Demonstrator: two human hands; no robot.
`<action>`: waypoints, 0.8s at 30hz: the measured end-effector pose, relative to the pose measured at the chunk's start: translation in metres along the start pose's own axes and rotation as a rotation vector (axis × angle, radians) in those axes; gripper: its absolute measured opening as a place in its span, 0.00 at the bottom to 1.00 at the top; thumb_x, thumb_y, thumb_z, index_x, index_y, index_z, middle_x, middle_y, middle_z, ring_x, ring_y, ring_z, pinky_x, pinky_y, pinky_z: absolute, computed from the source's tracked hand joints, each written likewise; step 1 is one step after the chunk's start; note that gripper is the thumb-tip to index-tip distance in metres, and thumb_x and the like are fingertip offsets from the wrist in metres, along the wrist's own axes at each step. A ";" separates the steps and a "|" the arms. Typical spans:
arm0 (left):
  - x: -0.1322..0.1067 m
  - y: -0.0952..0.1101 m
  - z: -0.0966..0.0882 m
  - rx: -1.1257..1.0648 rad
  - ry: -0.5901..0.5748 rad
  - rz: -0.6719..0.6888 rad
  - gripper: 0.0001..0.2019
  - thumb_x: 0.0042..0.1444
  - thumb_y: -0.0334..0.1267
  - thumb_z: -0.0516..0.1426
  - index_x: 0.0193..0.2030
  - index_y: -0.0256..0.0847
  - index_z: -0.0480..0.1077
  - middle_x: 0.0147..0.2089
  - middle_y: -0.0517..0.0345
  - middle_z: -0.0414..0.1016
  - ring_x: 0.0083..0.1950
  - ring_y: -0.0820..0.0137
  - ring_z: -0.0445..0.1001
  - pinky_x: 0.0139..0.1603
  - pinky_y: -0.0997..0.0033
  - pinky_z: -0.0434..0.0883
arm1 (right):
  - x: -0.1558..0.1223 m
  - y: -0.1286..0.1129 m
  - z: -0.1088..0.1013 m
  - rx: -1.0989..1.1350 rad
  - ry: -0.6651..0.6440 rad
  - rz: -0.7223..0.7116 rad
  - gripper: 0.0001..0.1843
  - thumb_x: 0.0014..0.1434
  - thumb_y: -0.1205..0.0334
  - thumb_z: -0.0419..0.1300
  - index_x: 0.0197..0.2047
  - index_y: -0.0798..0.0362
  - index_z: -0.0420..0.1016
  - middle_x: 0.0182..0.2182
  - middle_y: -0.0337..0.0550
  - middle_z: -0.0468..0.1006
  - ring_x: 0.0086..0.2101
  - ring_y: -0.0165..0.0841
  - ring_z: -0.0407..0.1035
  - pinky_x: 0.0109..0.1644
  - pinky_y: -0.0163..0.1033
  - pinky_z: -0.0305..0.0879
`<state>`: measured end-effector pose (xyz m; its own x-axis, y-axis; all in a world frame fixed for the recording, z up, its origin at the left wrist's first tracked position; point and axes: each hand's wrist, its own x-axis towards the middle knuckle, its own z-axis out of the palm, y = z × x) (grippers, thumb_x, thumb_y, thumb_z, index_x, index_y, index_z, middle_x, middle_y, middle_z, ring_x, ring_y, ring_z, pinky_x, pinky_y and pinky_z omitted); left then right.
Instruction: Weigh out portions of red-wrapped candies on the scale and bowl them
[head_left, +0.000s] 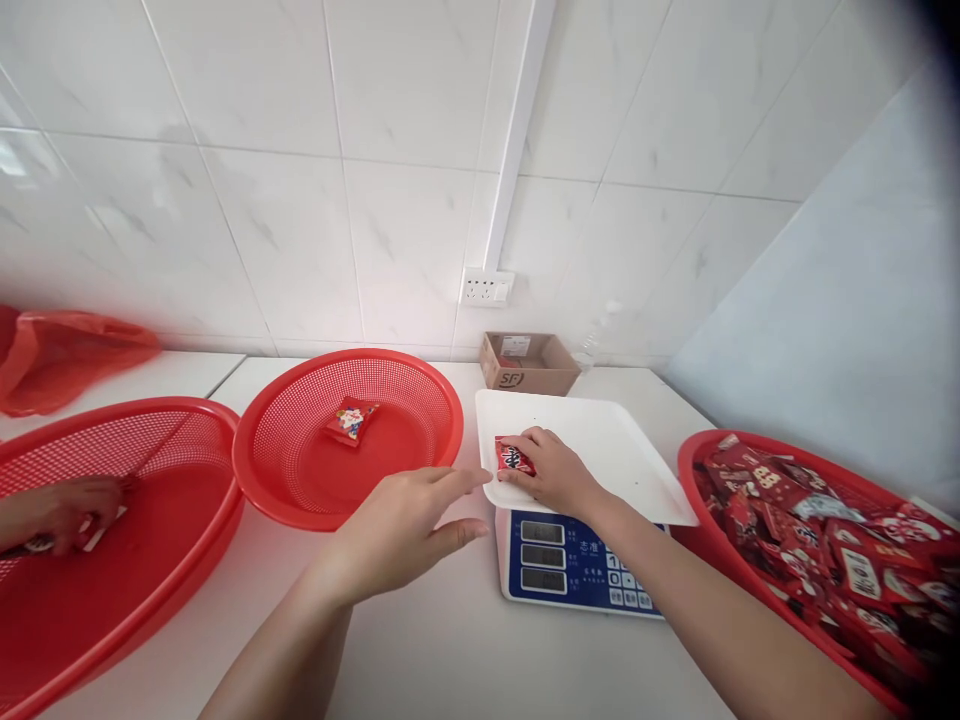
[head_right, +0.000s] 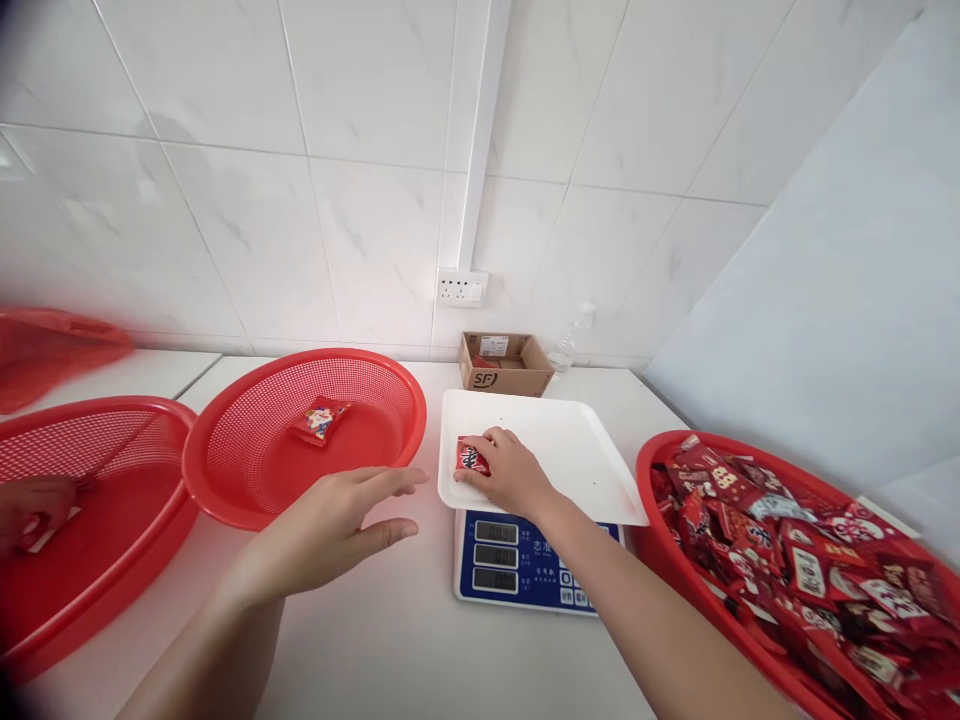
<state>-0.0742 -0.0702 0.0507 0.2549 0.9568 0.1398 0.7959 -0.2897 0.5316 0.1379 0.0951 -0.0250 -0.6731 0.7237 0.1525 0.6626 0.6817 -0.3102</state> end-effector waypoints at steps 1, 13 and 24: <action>0.000 0.000 0.001 0.003 -0.007 0.009 0.20 0.63 0.50 0.51 0.61 0.53 0.62 0.56 0.58 0.73 0.54 0.61 0.73 0.49 0.63 0.70 | 0.002 0.001 0.000 0.000 0.002 0.009 0.26 0.58 0.44 0.58 0.55 0.49 0.69 0.43 0.48 0.70 0.44 0.41 0.66 0.47 0.45 0.64; -0.002 0.000 0.000 0.019 -0.114 0.102 0.21 0.64 0.47 0.50 0.62 0.51 0.60 0.51 0.55 0.74 0.50 0.61 0.74 0.46 0.64 0.70 | 0.021 0.006 -0.007 0.327 0.229 0.186 0.19 0.53 0.41 0.59 0.34 0.48 0.74 0.34 0.41 0.76 0.37 0.38 0.68 0.41 0.40 0.60; -0.001 0.002 0.005 0.074 -0.105 0.154 0.20 0.63 0.44 0.52 0.62 0.48 0.60 0.51 0.53 0.74 0.50 0.59 0.73 0.46 0.63 0.69 | 0.095 -0.087 0.001 0.734 0.317 0.204 0.30 0.54 0.31 0.50 0.27 0.51 0.68 0.22 0.37 0.69 0.26 0.32 0.65 0.31 0.37 0.61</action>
<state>-0.0700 -0.0716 0.0475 0.4294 0.8945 0.1249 0.7806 -0.4371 0.4469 0.0159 0.1038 0.0152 -0.3653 0.8965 0.2507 0.3041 0.3694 -0.8781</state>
